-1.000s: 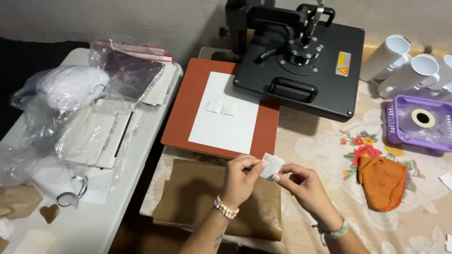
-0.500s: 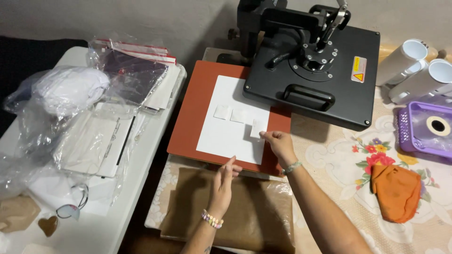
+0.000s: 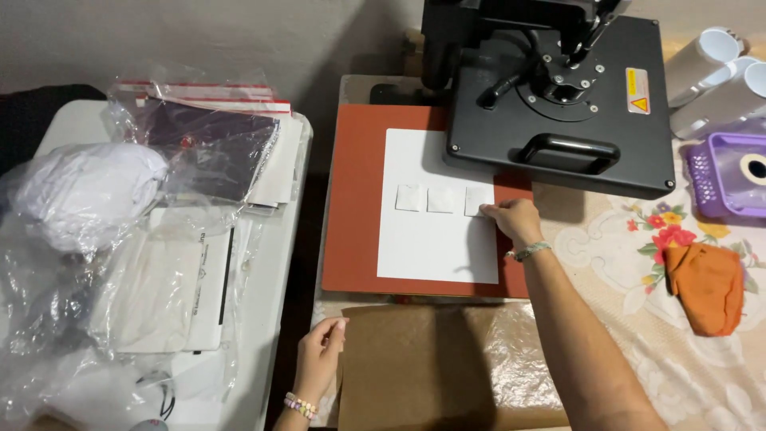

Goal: Operating a heat press to apply transfers to small patches

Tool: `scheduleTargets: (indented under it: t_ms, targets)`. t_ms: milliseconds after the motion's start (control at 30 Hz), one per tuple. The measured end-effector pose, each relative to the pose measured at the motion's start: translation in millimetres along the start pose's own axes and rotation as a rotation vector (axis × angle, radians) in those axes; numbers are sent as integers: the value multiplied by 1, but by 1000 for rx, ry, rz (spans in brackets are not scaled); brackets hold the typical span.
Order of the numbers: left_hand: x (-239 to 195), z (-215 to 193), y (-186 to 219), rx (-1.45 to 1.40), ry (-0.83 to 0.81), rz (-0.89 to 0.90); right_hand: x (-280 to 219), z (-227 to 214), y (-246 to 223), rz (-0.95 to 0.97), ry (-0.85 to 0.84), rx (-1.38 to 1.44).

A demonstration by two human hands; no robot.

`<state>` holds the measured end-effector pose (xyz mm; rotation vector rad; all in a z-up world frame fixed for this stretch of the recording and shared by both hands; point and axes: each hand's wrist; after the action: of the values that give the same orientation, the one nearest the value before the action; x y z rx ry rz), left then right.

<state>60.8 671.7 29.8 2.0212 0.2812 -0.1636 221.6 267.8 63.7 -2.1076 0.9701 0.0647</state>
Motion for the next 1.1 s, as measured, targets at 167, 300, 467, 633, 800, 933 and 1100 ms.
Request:
scheduleTargets:
  t_ms: [167,300,467,633,800,933,1100]
  targets:
    - [5,14,-37,385,-57,36,-9,-1,-16,-77,50,-198]
    - [-5,26,-42,544,-154,-131,-5,12,-13,-178,115,-288]
    - [-18,34,-54,550,-113,-221,-31,-1,12,-329,269,-209]
    - [-41,35,-66,540,-70,-299,-123,-47,96,-279,262,-100]
    - [-57,34,-45,563,-93,-439,-149,-50,229,-450,378,-57]
    - [-71,35,-36,612,-35,-482,-160,-53,266,-213,133,-164]
    - [-73,48,-82,337,136,-429,-144,-32,316,-67,-27,-117]
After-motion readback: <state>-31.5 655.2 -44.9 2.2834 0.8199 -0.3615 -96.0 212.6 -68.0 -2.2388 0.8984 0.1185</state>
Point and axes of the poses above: each hand's wrist, its own x-axis towards the middle knuckle, its own z-axis out of the palm, y = z × x, and after that the axes turned 7 degrees about y, right-handed
